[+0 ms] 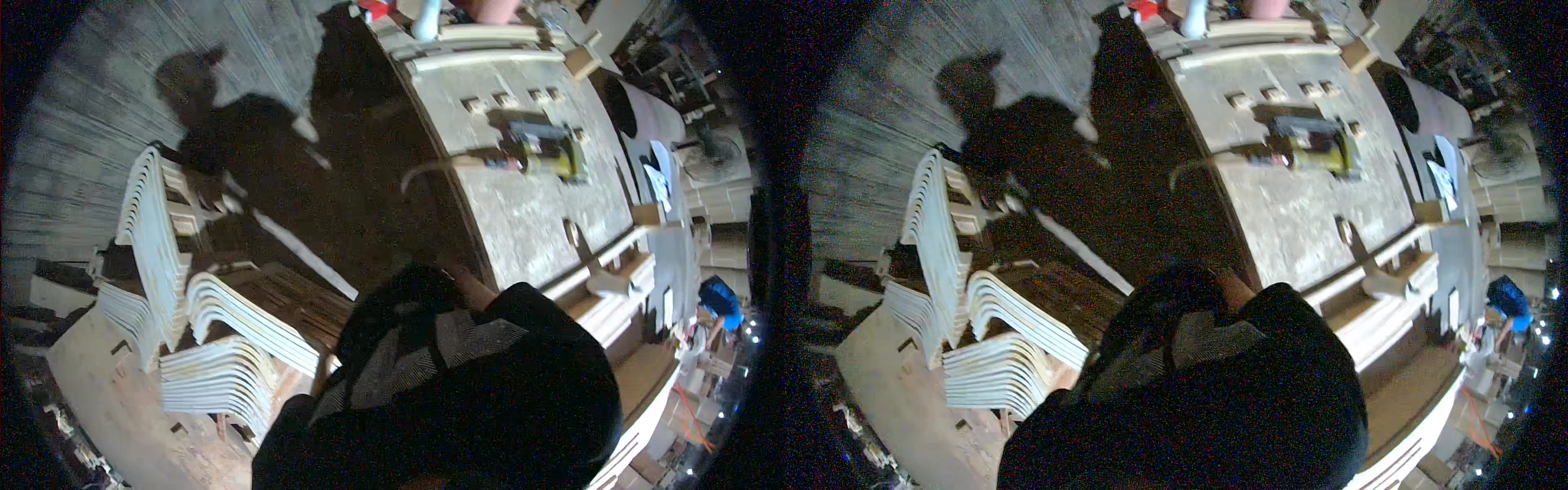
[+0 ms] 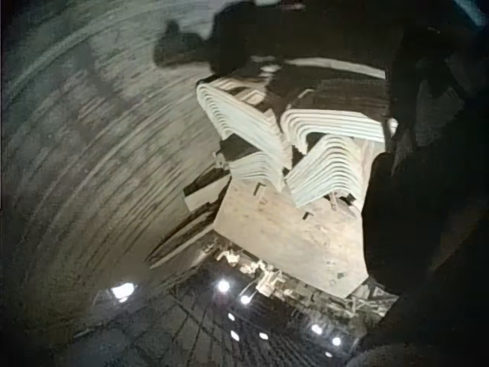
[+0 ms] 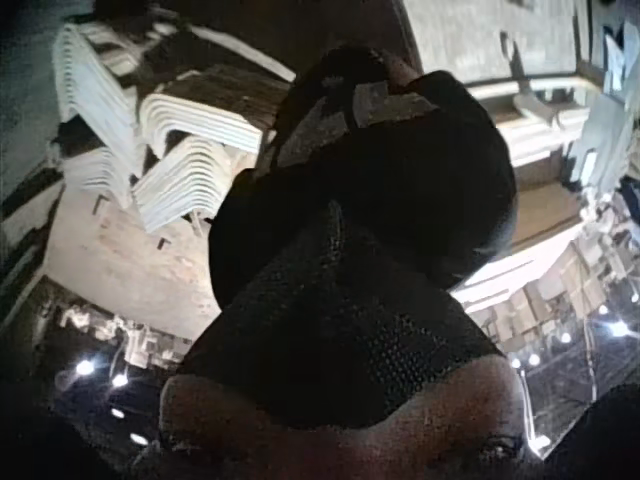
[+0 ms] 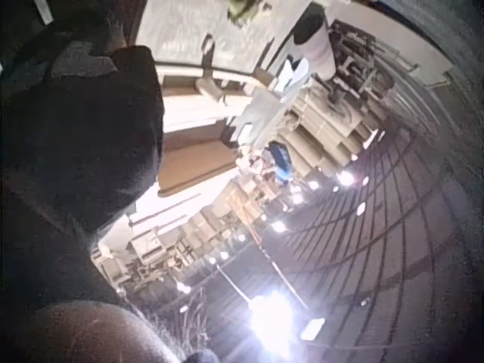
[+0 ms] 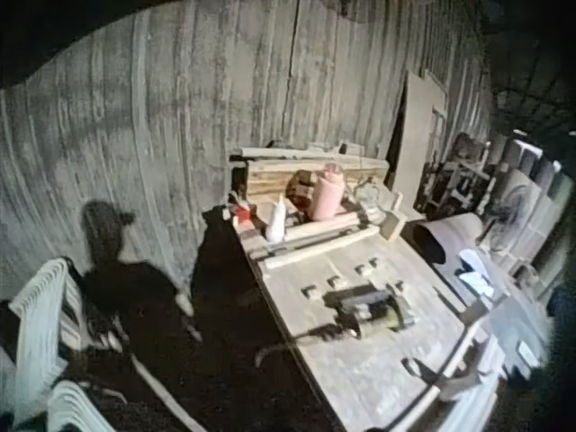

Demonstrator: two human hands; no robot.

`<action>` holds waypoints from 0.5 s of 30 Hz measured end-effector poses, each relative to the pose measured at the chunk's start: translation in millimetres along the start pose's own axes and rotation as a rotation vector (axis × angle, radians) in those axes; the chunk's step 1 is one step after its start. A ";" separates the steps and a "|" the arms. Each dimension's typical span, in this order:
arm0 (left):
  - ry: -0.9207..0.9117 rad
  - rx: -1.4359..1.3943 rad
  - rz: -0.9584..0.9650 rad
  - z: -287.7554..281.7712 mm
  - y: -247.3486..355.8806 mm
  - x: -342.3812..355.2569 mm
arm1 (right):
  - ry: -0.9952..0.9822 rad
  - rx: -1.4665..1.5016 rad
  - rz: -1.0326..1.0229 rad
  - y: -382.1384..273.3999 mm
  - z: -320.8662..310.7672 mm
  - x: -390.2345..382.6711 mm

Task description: The person carries a wooden block across the workshop and places it onto a stack of wooden pieces. The person then walks to a workbench and aligns wooden pieces on the table by hand.

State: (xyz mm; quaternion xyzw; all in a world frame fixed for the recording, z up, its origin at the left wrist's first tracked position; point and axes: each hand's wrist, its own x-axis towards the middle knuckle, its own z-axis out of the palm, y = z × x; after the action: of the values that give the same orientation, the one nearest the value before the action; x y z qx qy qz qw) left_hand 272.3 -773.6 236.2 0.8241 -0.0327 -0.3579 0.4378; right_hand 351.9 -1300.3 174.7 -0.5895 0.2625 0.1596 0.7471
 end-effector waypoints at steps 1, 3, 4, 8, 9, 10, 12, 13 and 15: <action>0.044 0.000 -0.011 12.5 1.6 18.4 | -0.080 0.023 -0.026 -26.4 19.4 19.4; 0.015 -0.031 -0.002 7.1 17.6 20.8 | -0.119 0.053 -0.047 -58.9 35.0 64.4; -0.011 -0.056 -0.011 8.3 16.7 12.3 | -0.134 0.065 -0.038 -68.6 34.2 73.8; -0.008 -0.146 -0.060 0.6 -29.7 96.3 | -0.274 0.090 -0.011 -170.1 115.4 122.9; -0.003 -0.181 -0.085 5.8 -45.9 92.3 | -0.245 -0.237 0.127 -200.3 148.2 125.4; 0.016 -0.208 -0.116 -5.6 -55.6 89.3 | -0.231 -0.562 0.247 -239.6 175.1 113.0; 0.034 -0.257 -0.123 -27.0 -60.7 118.2 | -0.238 -0.855 0.016 -234.3 184.0 136.3; 0.023 -0.268 -0.120 -45.9 -65.1 96.4 | -0.198 -1.100 -0.221 -226.6 173.8 151.7; 0.163 -0.330 -0.174 -103.2 -45.4 200.3 | -0.344 -1.078 -0.247 -221.8 209.9 183.8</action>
State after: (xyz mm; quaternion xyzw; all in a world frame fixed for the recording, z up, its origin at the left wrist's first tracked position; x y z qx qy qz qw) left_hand 472.9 -747.2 127.2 0.7671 0.1334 -0.3271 0.5355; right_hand 665.4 -1167.2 279.8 -0.8786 -0.0518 0.2758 0.3864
